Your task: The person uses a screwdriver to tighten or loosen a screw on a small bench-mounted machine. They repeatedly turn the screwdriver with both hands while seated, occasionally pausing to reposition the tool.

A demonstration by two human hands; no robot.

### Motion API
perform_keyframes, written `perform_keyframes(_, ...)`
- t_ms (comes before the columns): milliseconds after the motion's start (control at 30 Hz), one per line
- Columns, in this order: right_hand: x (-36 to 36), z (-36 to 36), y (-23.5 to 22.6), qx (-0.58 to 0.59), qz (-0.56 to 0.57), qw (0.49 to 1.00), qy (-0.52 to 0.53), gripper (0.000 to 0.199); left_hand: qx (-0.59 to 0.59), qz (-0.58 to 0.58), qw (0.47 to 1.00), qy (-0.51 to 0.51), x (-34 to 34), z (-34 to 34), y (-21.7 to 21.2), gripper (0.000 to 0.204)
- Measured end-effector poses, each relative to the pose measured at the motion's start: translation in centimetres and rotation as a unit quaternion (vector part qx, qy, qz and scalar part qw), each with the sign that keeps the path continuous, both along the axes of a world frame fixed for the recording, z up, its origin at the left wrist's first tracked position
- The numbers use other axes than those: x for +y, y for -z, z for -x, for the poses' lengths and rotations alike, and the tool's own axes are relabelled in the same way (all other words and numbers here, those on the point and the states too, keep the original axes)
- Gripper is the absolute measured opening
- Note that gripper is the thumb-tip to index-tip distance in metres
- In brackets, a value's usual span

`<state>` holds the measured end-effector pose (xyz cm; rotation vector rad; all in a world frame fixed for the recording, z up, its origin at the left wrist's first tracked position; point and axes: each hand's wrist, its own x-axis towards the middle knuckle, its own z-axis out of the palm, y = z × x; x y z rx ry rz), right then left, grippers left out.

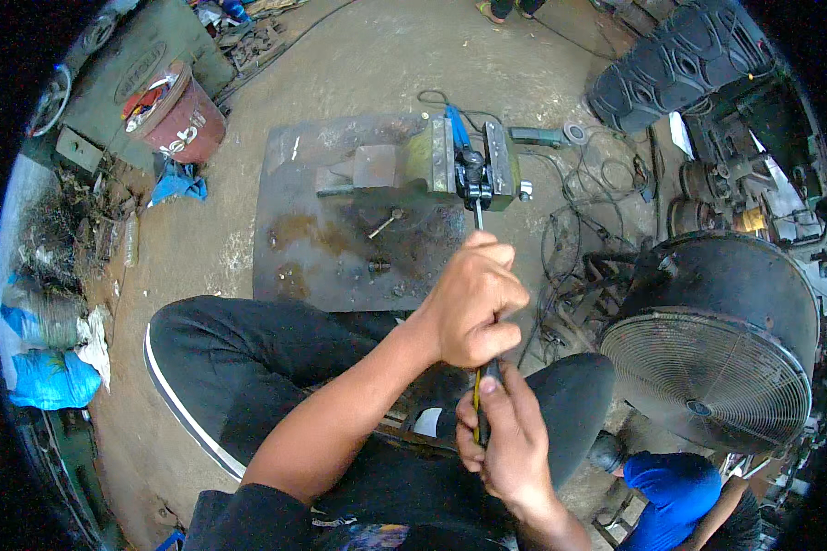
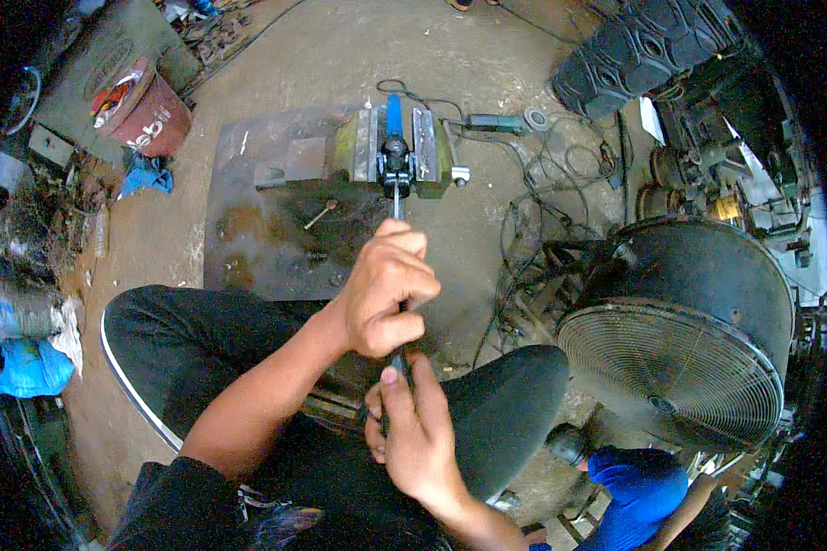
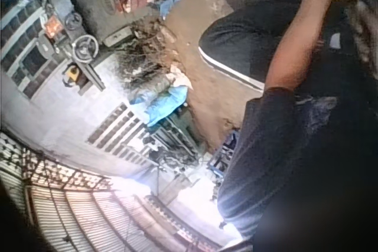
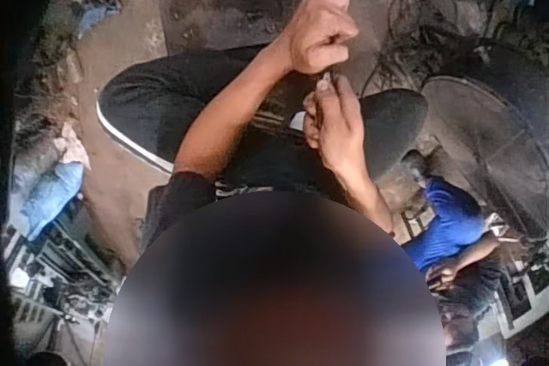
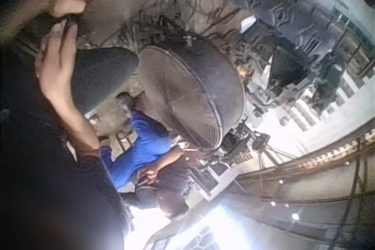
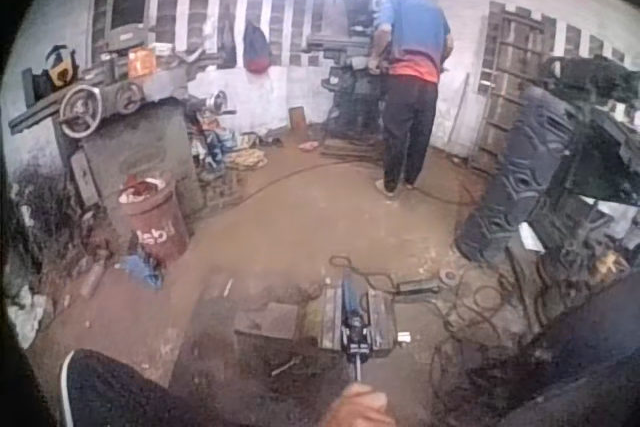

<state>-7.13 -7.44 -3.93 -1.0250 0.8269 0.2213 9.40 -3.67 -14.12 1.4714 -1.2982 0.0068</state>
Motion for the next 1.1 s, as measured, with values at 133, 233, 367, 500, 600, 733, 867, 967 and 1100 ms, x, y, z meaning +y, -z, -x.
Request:
perform_keyframes(133,0.05,0.13,0.09,-0.016,0.044,0.999,0.008,0.024,0.008,-0.039,0.999,-0.019,0.12,-0.26,-0.33,0.035)
perform_keyframes(233,-0.06,-0.02,0.16,0.051,-0.013,0.999,-0.014,0.021,-0.012,0.009,0.999,0.038,0.17,-0.39,-0.62,0.036)
perform_keyframes(367,-0.23,-0.04,0.19,-0.038,0.031,0.999,0.013,0.020,0.008,-0.046,0.998,-0.051,0.01,-0.33,-0.55,0.036)
perform_keyframes(500,-0.32,0.04,0.11,-0.009,0.011,1.000,0.003,0.022,-0.027,-0.004,1.000,0.009,-0.03,-0.10,-0.33,0.036)
perform_keyframes(600,-0.31,0.19,0.03,-0.014,0.021,1.000,0.000,0.022,0.041,-0.056,0.996,-0.060,0.09,-0.02,-0.32,0.036)
perform_keyframes(733,-0.38,0.18,0.10,0.018,-0.007,1.000,0.001,0.022,-0.028,-0.004,0.999,0.036,0.21,-0.04,-0.60,0.035)
perform_keyframes(867,-0.25,0.35,0.27,-0.020,0.000,1.000,0.010,0.023,0.049,-0.054,0.996,-0.053,0.23,0.00,-0.71,0.035)
perform_keyframes(967,0.18,0.44,0.23,0.059,-0.029,0.998,0.005,0.025,-0.008,-0.028,0.999,0.017,0.28,-0.02,-0.58,0.037)
perform_keyframes(1100,0.33,-0.01,-0.06,-0.038,-0.013,0.999,0.029,0.020,0.011,-0.038,0.999,-0.014,0.44,-0.34,-0.40,0.037)
